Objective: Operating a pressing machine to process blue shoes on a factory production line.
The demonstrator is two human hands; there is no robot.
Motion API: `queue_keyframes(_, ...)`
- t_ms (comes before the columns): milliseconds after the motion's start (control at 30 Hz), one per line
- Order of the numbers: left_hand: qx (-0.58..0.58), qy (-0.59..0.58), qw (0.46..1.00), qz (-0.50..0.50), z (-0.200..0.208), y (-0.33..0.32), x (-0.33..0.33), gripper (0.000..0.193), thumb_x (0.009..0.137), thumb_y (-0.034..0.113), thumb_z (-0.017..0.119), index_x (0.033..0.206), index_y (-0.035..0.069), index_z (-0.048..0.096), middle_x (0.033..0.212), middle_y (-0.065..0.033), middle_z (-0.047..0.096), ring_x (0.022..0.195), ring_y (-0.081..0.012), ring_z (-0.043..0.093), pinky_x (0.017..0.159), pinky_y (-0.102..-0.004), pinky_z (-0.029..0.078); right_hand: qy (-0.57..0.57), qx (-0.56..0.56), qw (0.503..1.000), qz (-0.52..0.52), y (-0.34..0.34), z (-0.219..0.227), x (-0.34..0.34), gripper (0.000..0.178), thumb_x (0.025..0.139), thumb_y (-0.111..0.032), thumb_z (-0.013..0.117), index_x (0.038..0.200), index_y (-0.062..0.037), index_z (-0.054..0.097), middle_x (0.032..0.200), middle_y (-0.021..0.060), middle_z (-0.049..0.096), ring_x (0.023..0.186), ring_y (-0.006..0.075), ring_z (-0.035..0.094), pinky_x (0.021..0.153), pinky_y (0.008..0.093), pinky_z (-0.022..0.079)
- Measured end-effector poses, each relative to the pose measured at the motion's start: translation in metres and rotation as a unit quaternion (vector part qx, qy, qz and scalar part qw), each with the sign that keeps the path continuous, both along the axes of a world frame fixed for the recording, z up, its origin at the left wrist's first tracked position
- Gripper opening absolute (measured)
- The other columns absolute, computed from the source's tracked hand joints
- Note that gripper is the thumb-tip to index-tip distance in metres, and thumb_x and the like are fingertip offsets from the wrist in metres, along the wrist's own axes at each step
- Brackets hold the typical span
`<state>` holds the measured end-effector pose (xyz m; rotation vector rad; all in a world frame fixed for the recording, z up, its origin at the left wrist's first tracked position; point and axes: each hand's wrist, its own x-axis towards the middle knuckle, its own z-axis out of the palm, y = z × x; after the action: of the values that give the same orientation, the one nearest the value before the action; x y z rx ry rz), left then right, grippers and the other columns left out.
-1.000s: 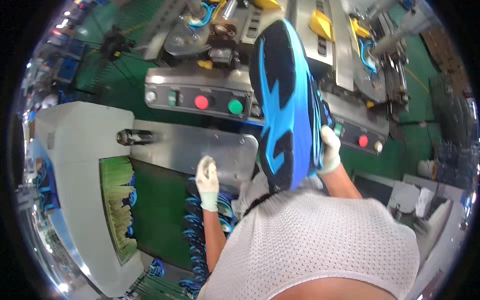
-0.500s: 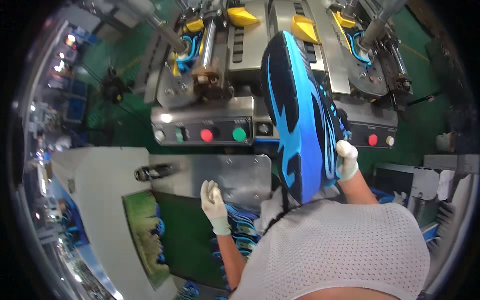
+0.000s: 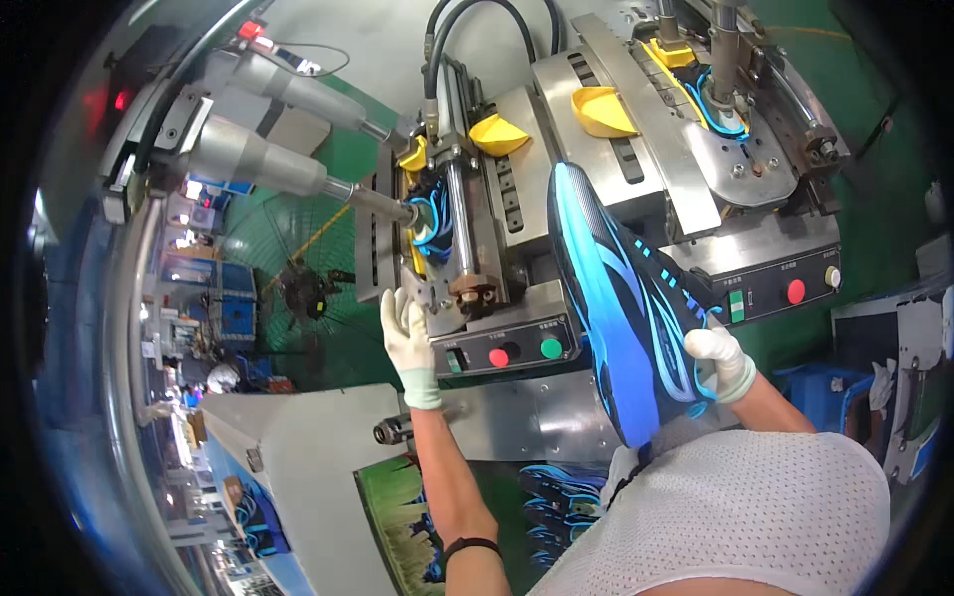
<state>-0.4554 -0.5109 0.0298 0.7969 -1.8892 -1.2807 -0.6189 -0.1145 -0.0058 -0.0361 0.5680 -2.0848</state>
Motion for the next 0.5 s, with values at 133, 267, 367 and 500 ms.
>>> queue_keyframes(133, 0.026, -0.063, 0.997, 0.022, -0.042, -0.076, -0.038, 0.072, 0.098, 0.015, 0.065, 0.155, -0.005, 0.025, 0.153, -0.0289, 0.041, 0.139, -0.0358, 0.047, 0.113, -0.0417, 0.040, 0.070, 0.082, 0.991, 0.079, 0.033, -0.075, -0.005, 0.074, 0.081, -0.006, 0.075, 0.146, 0.0028, 0.043, 0.133, 0.0149, 0.063, 0.112, 0.0263, 0.067, 0.097, 0.0398, 0.056)
queue_keyframes(267, 0.038, -0.045, 0.998, 0.023, -0.085, -0.123, -0.092, 0.082, 0.092, 0.022, 0.074, 0.154, -0.005, 0.028, 0.151, -0.0289, 0.043, 0.138, -0.0369, 0.047, 0.113, -0.0421, 0.040, 0.053, 0.082, 0.994, 0.051, 0.021, 0.021, 0.002, 0.073, 0.080, -0.008, 0.079, 0.144, 0.0048, 0.046, 0.133, 0.0170, 0.063, 0.113, 0.0274, 0.067, 0.097, 0.0398, 0.056)
queue_keyframes(367, -0.145, -0.229, 0.958, 0.089, -0.116, -0.162, -0.119, 0.078, 0.089, 0.039, 0.076, 0.144, -0.007, 0.046, 0.138, -0.0273, 0.057, 0.128, -0.0365, 0.056, 0.109, -0.0397, 0.042, 0.033, 0.085, 0.993, 0.072, 0.019, 0.037, 0.001, 0.077, 0.078, -0.007, 0.079, 0.145, 0.0062, 0.045, 0.134, 0.0178, 0.062, 0.116, 0.0288, 0.065, 0.098, 0.0410, 0.056)
queue_keyframes(500, -0.199, -0.307, 0.924, 0.115, -0.146, -0.182, -0.142, 0.078, 0.088, 0.052, 0.072, 0.145, 0.003, 0.050, 0.143, -0.0284, 0.053, 0.131, -0.0421, 0.052, 0.111, -0.0428, 0.041, 0.043, 0.118, 0.992, -0.003, 0.003, 0.045, 0.001, 0.079, 0.077, -0.008, 0.081, 0.146, 0.0041, 0.045, 0.135, 0.0157, 0.061, 0.121, 0.0286, 0.062, 0.104, 0.0414, 0.051)
